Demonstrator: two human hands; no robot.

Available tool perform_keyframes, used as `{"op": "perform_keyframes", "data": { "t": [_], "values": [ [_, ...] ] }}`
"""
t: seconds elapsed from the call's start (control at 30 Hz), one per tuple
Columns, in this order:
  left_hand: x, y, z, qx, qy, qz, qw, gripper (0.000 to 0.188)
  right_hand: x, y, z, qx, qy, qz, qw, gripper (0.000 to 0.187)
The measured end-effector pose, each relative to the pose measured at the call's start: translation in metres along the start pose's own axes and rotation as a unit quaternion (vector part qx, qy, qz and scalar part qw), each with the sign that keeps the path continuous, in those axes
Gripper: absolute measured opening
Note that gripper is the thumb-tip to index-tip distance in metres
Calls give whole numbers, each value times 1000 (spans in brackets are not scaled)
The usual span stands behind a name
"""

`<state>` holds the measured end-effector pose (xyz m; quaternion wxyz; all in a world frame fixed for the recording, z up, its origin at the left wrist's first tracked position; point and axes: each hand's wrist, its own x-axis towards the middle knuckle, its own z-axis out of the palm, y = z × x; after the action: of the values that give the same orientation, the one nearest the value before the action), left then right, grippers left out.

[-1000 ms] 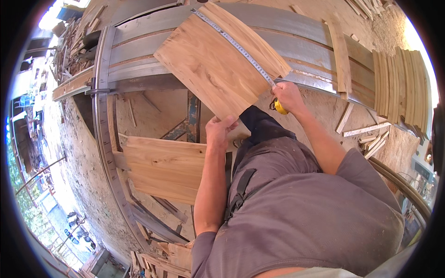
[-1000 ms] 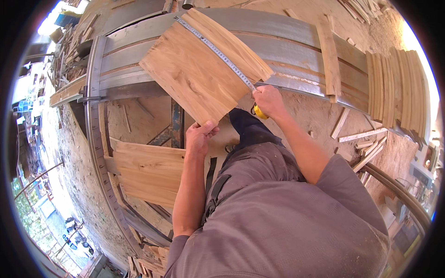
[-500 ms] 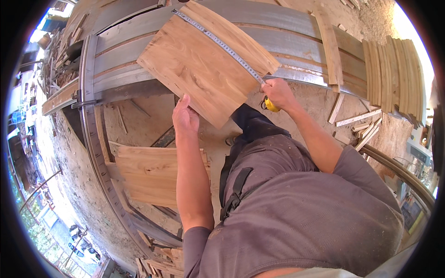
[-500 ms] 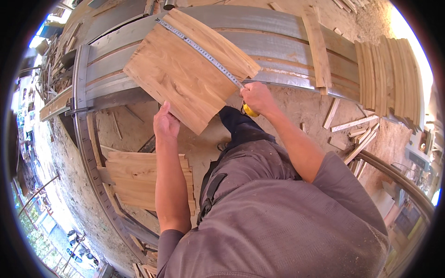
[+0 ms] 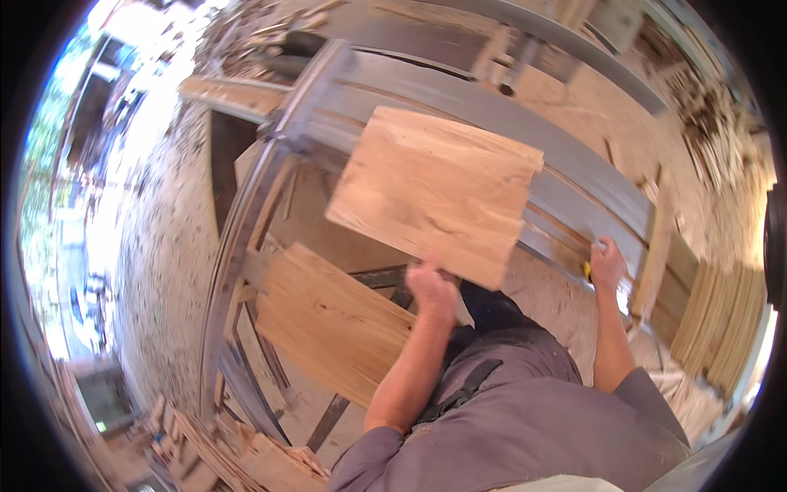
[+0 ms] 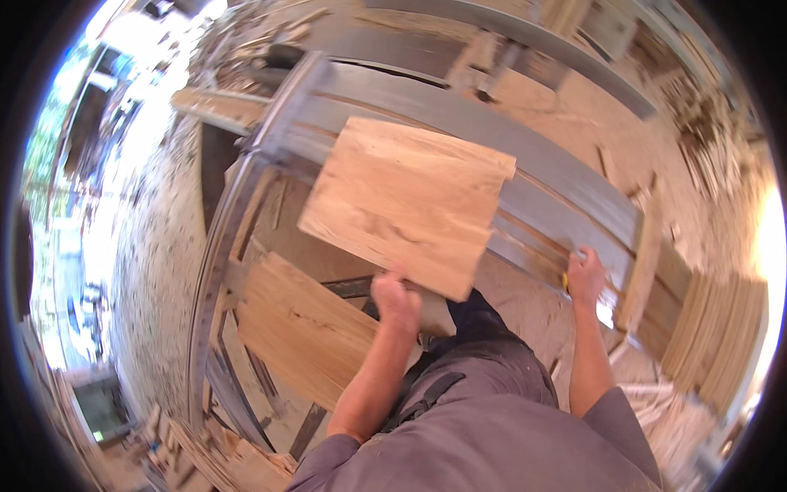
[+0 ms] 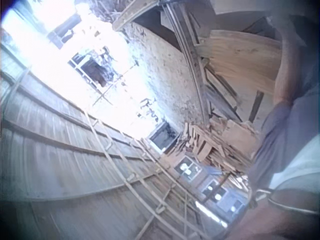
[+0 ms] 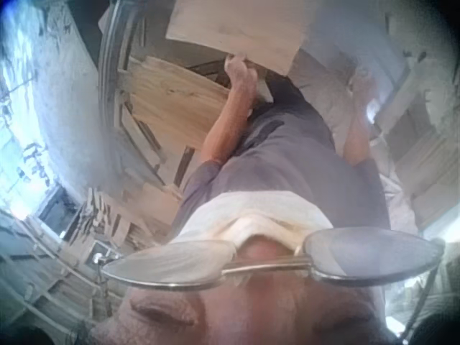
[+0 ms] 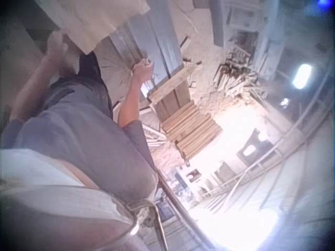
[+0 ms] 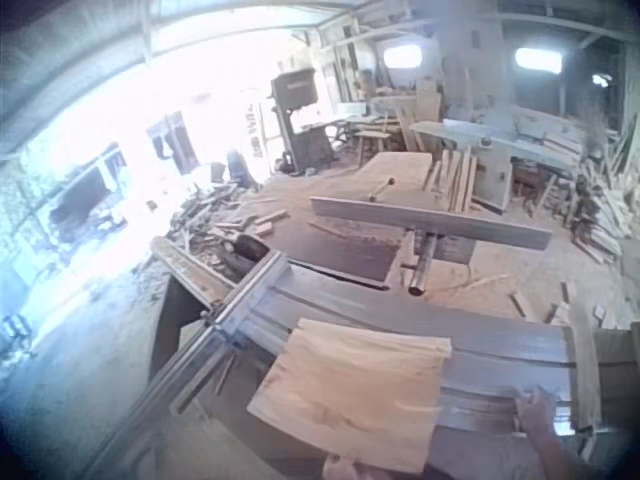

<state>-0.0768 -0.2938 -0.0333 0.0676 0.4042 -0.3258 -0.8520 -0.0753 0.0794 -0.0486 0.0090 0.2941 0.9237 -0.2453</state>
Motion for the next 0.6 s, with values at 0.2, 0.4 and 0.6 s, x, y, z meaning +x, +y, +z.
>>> {"op": "perform_keyframes", "data": {
  "t": [0.2, 0.4, 0.6],
  "values": [
    [-34, -46, 34, 308, -316, -121, 889, 22, -7, -80, 1, -11, 33, -416, 909, 70],
    [-18, 22, 49, 365, -226, 22, 903, 20, -19, -147, 46, -18, -185, -586, 788, 83],
    [69, 114, 51, 289, -25, 248, 924, 60, 44, -188, 73, -40, -189, -644, 741, 90]
  ]
}}
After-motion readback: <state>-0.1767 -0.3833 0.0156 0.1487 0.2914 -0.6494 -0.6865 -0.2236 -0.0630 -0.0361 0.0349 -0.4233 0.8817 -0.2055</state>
